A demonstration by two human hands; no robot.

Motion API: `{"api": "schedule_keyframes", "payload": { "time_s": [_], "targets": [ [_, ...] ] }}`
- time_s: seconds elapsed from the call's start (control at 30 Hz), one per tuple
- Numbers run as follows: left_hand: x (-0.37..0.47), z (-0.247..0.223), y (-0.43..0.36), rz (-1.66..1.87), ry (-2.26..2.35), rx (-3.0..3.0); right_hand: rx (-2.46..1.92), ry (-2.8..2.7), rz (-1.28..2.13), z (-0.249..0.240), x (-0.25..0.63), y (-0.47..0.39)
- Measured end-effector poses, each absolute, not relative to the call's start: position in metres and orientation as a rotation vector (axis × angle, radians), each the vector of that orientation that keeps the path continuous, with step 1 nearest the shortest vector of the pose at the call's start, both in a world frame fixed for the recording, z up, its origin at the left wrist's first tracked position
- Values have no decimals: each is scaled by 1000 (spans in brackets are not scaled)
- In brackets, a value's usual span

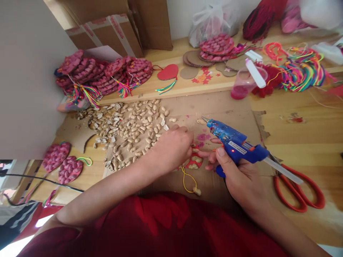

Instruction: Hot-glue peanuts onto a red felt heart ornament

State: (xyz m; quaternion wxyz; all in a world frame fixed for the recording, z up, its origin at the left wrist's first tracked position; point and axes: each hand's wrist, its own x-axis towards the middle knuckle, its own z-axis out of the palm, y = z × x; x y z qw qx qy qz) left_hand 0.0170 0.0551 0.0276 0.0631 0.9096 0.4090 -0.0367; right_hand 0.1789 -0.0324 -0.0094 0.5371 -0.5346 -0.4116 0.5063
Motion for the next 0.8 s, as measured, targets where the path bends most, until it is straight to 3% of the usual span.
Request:
{"api": "schedule_keyframes", "payload": {
  "time_s": [0.8],
  "targets": [
    [17,22,57,-121,1214,2781,-1258,-955,1279,-13,177,-30]
  ]
}}
